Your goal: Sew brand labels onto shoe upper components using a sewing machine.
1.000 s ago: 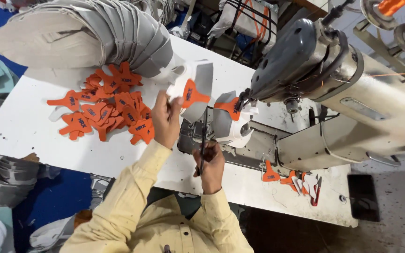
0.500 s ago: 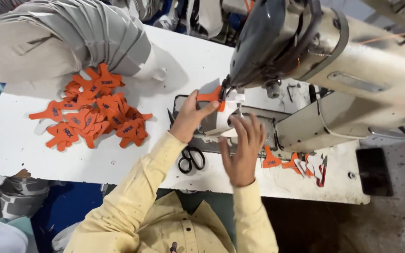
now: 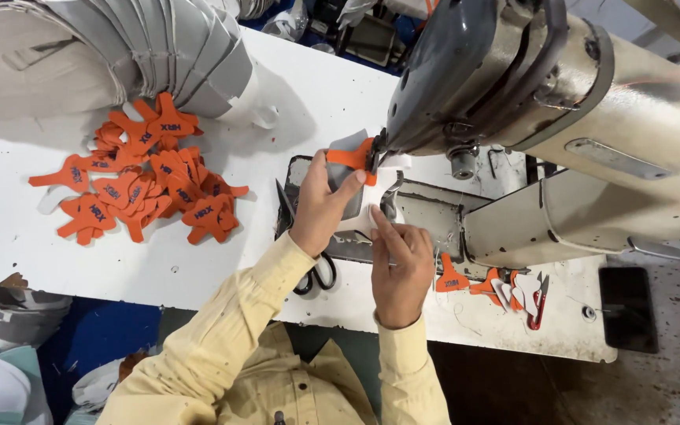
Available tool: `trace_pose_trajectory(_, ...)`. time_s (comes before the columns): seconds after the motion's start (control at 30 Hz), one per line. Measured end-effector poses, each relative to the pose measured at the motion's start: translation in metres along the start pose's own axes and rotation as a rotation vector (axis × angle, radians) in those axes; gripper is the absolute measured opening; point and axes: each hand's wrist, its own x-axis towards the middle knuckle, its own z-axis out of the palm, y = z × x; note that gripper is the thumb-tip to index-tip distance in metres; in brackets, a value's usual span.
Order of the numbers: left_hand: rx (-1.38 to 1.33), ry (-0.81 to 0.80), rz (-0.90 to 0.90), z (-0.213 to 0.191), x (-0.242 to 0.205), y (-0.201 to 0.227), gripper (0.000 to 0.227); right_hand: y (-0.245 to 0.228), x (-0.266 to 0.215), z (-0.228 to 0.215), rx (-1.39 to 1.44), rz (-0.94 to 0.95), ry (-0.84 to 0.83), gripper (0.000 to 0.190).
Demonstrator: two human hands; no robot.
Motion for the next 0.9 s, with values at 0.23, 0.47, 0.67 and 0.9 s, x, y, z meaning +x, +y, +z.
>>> trace_pose_trajectory(0.23,-0.035,0.029,-0.013,0.005,0.013,-0.014,0.034,0.007,0.019,-0.001,-0.045,-0.02,-0.057,0.046)
trace_pose_trajectory(0.47,0.239,0.208,0.098,0.016,0.004,-0.03,0.037,0.021,0.031,-0.013,0.044,-0.001,-0.109,0.049)
trace_pose_trajectory(0.67,0.295,0.197,0.09,0.013,0.005,-0.032,0.047,0.02,0.035,-0.016,0.058,-0.009,-0.137,0.05)
trace_pose_trajectory(0.9,0.236,0.157,-0.101,-0.011,-0.004,-0.025,0.047,0.022,0.042,-0.016,0.056,0.008,-0.144,0.049)
